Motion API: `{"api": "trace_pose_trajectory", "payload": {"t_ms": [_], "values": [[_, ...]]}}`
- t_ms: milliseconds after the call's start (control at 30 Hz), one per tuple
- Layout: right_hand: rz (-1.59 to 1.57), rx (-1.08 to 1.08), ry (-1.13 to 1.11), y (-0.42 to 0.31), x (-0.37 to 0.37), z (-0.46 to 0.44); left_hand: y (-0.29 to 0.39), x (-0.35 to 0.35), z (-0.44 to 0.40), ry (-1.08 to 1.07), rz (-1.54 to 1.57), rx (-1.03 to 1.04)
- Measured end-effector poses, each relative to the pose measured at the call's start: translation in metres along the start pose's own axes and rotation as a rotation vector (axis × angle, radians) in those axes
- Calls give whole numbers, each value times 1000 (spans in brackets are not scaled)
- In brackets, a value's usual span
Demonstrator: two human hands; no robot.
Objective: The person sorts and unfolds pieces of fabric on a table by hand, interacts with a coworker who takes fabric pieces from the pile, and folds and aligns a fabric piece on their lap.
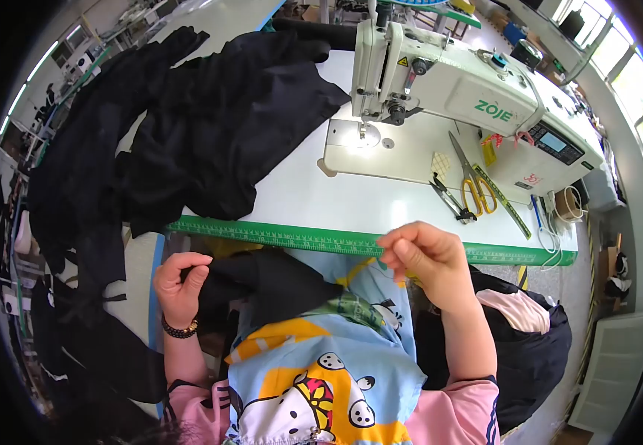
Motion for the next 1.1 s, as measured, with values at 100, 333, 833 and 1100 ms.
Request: {"api": "trace_pose_trajectory", "payload": {"t_ms": [100,333,833,1100], "values": [[-488,162,-89,13,10,-18,-3,-1,-1,5,0,0],[-608,273,7,50,16,-31,-7,1,6,-39,11,-1],[-80,33,5,31,21,-28,71,4,-90,-401,60,241],[-44,-302,-262,-35,56,-45,88,23,-124,-610,195,193]]}}
Point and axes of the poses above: each hand's wrist, its own z-axis away from the middle knuckle, its own x-axis out of the palm, y = z × x, the point moved 2 cm from there along -z, towards the middle knuckle, and after that the axes turned 10 degrees about x, right-handed, at the moved point
